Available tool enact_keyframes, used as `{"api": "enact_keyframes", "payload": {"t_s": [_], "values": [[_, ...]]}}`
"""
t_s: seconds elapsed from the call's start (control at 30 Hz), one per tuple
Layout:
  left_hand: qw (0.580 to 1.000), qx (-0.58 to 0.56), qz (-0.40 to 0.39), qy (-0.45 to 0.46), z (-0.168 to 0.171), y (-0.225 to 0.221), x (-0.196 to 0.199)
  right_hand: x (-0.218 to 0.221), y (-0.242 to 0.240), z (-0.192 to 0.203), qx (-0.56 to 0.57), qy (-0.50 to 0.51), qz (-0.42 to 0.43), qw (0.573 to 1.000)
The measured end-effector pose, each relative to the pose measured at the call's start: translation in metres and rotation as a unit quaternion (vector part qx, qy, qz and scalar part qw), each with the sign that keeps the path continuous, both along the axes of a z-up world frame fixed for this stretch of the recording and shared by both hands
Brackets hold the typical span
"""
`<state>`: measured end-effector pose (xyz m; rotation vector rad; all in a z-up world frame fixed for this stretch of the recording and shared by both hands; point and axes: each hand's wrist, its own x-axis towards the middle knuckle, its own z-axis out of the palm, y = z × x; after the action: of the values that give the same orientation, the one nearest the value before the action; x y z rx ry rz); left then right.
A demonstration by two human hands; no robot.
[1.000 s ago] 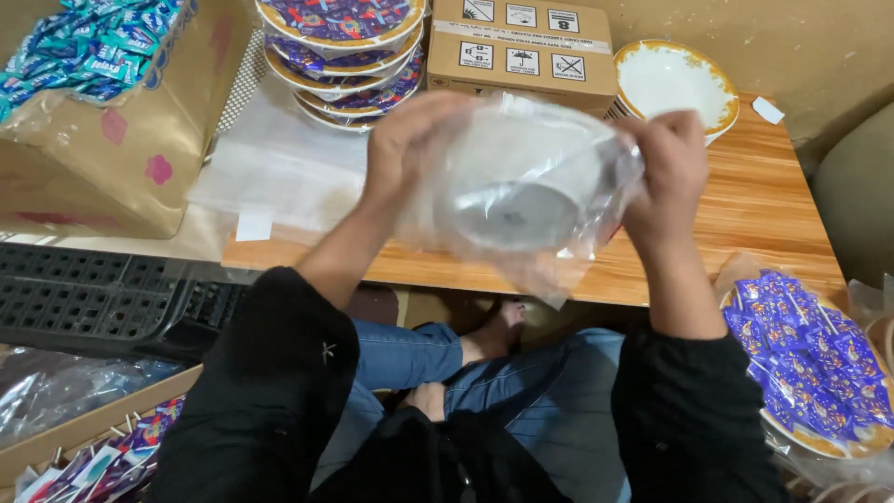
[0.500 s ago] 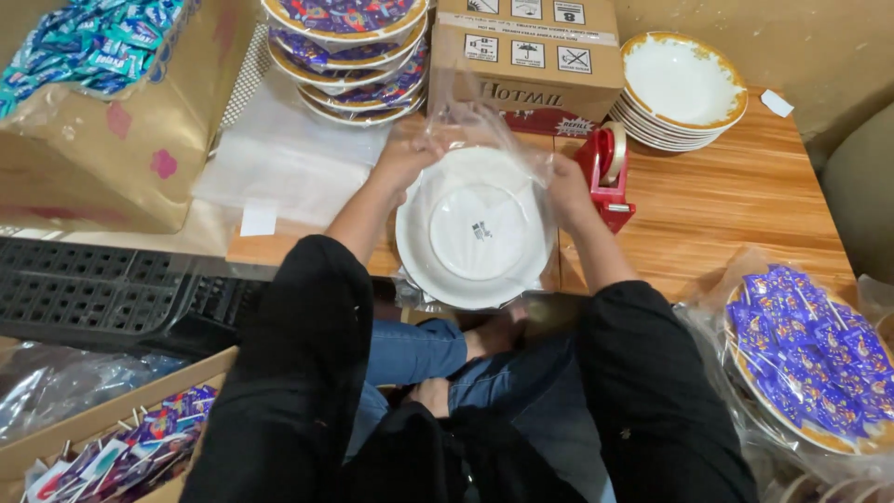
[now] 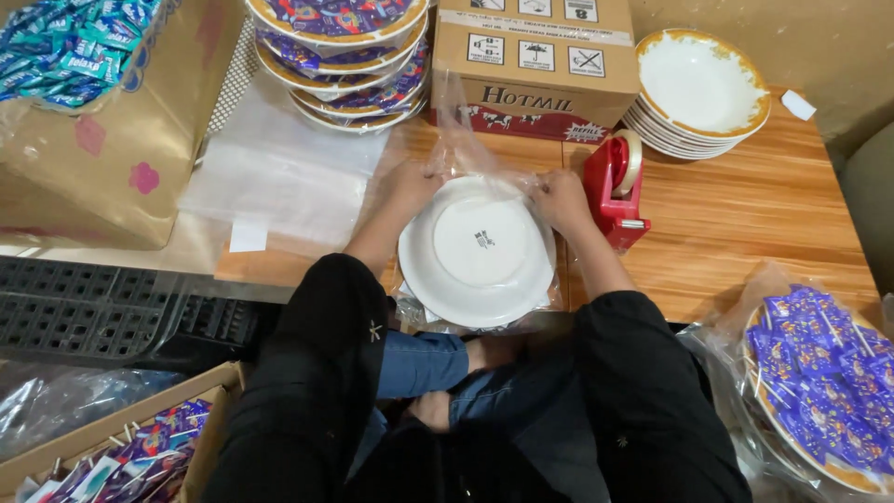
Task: The person is individually wrapping decorative plates in plastic bags and stacking them on a wooden table.
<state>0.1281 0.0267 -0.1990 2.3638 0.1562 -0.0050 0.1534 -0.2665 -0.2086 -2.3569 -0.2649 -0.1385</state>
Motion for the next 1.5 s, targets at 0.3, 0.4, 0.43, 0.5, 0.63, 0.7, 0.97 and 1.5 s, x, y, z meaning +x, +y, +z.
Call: {"api": "enact_keyframes", "payload": {"t_s": [0.3,0.4,0.43,0.5,0.63,0.7,0.97,1.5], "values": [[0.991,0.104,-0.047,-0.074,0.024,-0.009,-0.025,-0.019,0.002,0.023,0.166,0.137,-0.048,0.975],[1.000,-0.014,-0.015,-0.020,0.014,0.006,-0.016,-0.020,0.011,0.032,0.190,0.071,-0.106,0.973],[1.000,-0.014,-0.014,-0.020,0.002,0.014,-0.010,-0.009,0.008,0.022,0.190,0.071,-0.105,0.973],[0.986,-0.160,0.024,-0.050,-0.024,0.030,0.000,0.013,0.002,0.002,0.233,0.053,-0.126,0.963],[0.948,-0.290,0.037,-0.123,-0.015,0.023,-0.014,0.019,0.001,0.008,0.238,0.058,-0.155,0.957],[0.931,-0.309,0.041,-0.190,-0.033,0.023,-0.002,0.025,-0.001,0.004,0.287,0.061,-0.139,0.946],[0.946,-0.267,0.068,-0.173,-0.029,0.021,-0.008,-0.022,0.018,0.039,0.100,-0.142,-0.163,0.971],[0.996,-0.023,-0.002,-0.092,0.021,0.019,-0.031,-0.092,0.071,0.080,-0.203,-0.047,0.132,0.969]]}}
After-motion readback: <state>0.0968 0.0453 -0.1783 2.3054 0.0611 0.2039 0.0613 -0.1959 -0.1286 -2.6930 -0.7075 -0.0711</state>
